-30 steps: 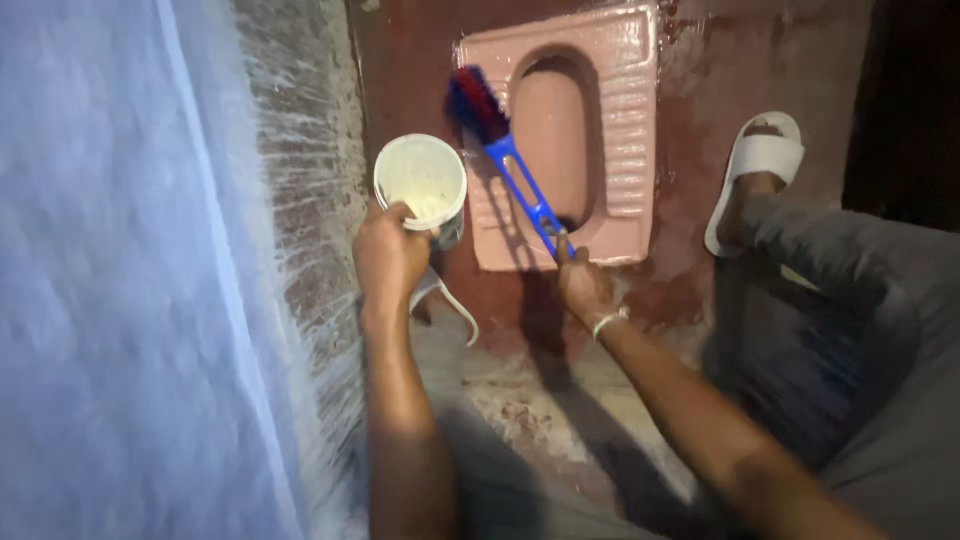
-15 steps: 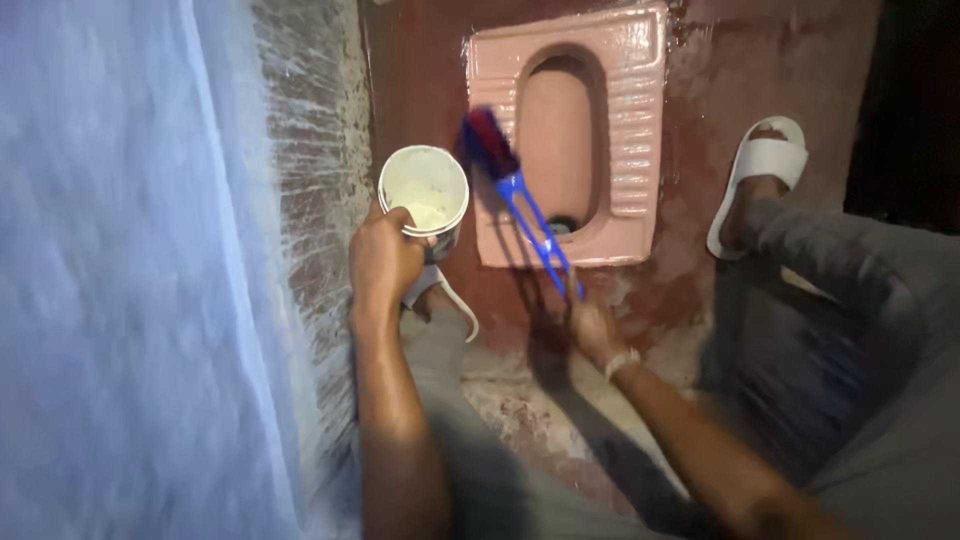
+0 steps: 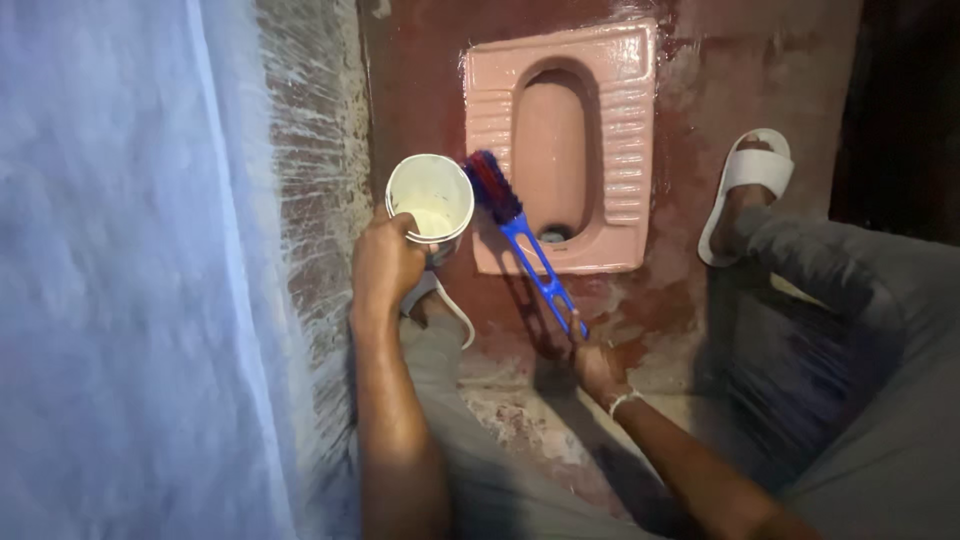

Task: The person scrubs a pink squat toilet using a blue-handled brush and a white cup containing liquid. They repeatedly dip the brush into the cup and scrub the interior and rim of the toilet fixture.

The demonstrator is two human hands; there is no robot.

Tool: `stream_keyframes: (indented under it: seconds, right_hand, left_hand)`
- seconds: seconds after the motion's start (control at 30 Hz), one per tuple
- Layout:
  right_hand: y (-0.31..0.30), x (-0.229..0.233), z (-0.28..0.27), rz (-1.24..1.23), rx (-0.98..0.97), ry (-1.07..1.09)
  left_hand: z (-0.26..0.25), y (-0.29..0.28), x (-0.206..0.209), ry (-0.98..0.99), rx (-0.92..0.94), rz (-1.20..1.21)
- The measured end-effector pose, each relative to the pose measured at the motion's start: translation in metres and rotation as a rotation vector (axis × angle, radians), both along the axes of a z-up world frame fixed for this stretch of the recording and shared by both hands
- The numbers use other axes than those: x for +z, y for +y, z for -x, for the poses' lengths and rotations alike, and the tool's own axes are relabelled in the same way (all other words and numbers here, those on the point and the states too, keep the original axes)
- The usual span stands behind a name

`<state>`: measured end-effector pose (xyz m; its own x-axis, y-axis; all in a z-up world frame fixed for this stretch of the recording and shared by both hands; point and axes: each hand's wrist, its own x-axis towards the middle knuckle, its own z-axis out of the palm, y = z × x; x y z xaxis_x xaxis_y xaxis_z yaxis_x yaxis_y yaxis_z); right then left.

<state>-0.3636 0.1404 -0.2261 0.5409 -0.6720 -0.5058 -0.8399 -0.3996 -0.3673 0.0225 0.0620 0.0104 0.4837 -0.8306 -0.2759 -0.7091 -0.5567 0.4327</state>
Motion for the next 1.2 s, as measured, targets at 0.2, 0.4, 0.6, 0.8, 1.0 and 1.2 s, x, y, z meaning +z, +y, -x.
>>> stream_keyframes:
  seconds: [0.2, 0.4, 0.6, 0.8, 1.0, 1.2]
  right_hand:
    - [-0.067, -0.026, -0.045, -0.065, -0.027, 0.102]
    - [-0.04, -0.015, -0.023, 0.108, 0.092, 0.036]
    - [-0.001, 0.019, 0.0, -0.033, 0.063, 0.021]
    - [-0.076, -0.001, -0.056, -0.082, 0.017, 0.096]
    - [-0.049, -0.013, -0.018, 0.055, 0.048, -0.141]
    - [0.035, 0.007, 0.054, -0.129, 0.141, 0.123]
  left_hand:
    - [0.003, 0.002, 0.0, 0.057, -0.011, 0.009]
    - [-0.002, -0.002, -0.002, 0.023, -0.031, 0.029]
    - [0.0, 0.002, -0.003, 0.021, -0.022, -0.005]
    - [-0.001, 0.004, -0.002, 0.054, -0.053, 0.009]
    - [-0.003, 0.005, -0.005, 0.046, -0.046, -0.043]
    - [-0.002, 0.008, 0.0, 0.026, -0.047, -0.031]
